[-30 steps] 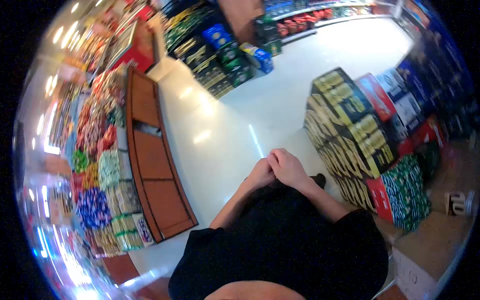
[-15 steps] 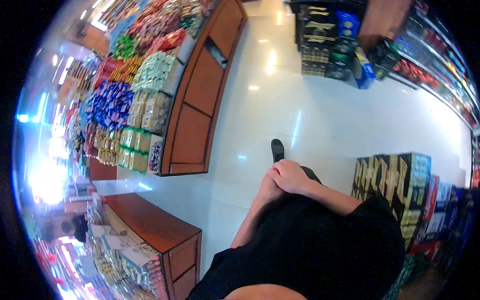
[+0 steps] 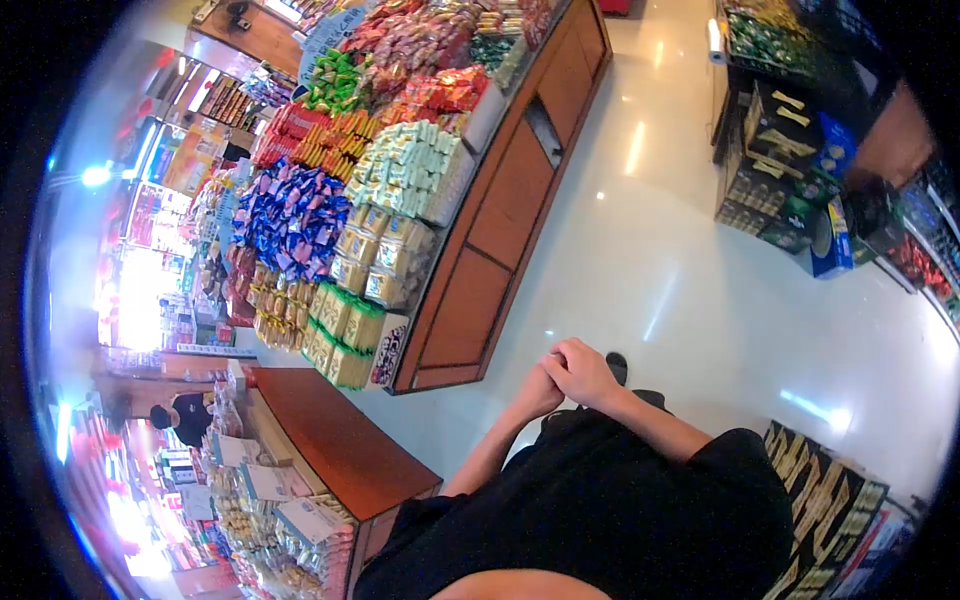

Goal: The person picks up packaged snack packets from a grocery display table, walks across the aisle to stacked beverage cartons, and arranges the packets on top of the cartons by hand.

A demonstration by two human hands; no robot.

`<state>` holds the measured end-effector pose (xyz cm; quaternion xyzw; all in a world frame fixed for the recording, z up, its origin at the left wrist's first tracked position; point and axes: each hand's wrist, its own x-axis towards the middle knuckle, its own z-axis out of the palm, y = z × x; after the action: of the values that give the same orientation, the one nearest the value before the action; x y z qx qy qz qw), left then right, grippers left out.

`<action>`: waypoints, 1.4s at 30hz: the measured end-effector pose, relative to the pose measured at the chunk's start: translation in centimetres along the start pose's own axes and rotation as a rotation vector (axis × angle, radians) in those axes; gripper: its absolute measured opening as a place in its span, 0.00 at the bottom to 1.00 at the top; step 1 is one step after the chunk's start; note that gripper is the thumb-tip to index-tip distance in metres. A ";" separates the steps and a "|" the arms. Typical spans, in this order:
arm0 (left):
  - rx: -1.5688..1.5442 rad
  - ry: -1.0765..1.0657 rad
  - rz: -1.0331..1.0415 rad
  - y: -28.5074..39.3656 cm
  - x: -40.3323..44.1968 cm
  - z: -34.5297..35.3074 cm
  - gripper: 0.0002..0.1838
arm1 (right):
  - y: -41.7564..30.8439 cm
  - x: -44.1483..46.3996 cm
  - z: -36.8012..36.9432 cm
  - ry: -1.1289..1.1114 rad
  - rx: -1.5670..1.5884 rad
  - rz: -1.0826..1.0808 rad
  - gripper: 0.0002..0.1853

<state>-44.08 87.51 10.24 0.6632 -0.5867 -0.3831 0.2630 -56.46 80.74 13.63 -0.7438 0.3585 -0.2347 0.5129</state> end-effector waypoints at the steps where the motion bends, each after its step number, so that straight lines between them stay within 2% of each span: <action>1: 0.008 -0.026 -0.045 0.2 0.9 -1.4 0.15 | -0.2 1.5 0.0 -0.015 0.012 0.006 0.16; 3: 0.021 -0.080 -0.133 0.7 2.8 -3.7 0.17 | -0.3 4.5 -0.1 -0.042 0.031 0.021 0.16; 6: -0.222 0.095 -0.045 -0.6 5.4 -4.0 0.20 | 0.6 9.0 -0.4 -0.175 0.074 0.112 0.16; 9: -0.357 0.099 -0.071 -1.1 8.5 -5.4 0.22 | 1.6 13.5 0.0 -0.146 0.042 0.106 0.13; 13: -0.490 0.177 0.049 -5.1 14.9 -7.9 0.17 | 2.0 20.4 0.9 -0.097 -0.041 0.033 0.15; 14: -0.281 0.163 0.078 -6.5 16.6 -9.4 0.15 | 2.2 22.6 1.0 -0.076 -0.093 -0.011 0.15; 17: -0.260 0.062 0.108 -10.8 23.2 -13.1 0.15 | 2.0 30.2 0.4 -0.088 -0.186 -0.077 0.15; 20: -0.147 0.099 0.172 -11.5 30.3 -18.0 0.13 | 1.5 38.0 -1.1 -0.117 -0.255 -0.092 0.16; 24: -0.251 -0.019 0.197 -7.4 38.3 -27.2 0.12 | -0.9 47.4 -4.4 -0.104 -0.220 -0.050 0.17; 28: -0.222 -0.041 0.219 -7.1 45.3 -30.9 0.13 | -2.4 53.5 -6.7 0.006 -0.162 -0.004 0.17; 31: -0.235 -0.078 0.229 -8.1 49.0 -32.1 0.13 | -1.5 57.2 -6.8 0.086 -0.092 0.046 0.17; 32: -0.238 -0.163 0.170 -8.5 50.1 -32.6 0.13 | -0.8 58.1 -6.8 0.101 -0.065 0.074 0.17; 35: -0.088 -0.202 0.021 -8.9 52.8 -33.5 0.13 | 1.8 61.4 -6.9 -0.040 -0.033 0.231 0.17; 36: -0.057 -0.178 0.063 -9.7 53.9 -33.1 0.14 | 1.6 62.7 -7.6 -0.089 -0.131 0.186 0.17; 38: 0.016 -0.129 0.148 -12.3 56.1 -32.1 0.14 | 3.7 65.3 -7.9 -0.137 -0.007 0.221 0.18; 42: 0.127 -0.122 0.089 -14.8 62.5 -33.6 0.16 | 7.7 72.9 -8.8 -0.250 0.001 0.233 0.19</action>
<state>-6.99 25.45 5.08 0.6271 -0.6537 -0.3726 0.2012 -18.89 17.43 8.31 -0.7202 0.3756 -0.0796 0.5778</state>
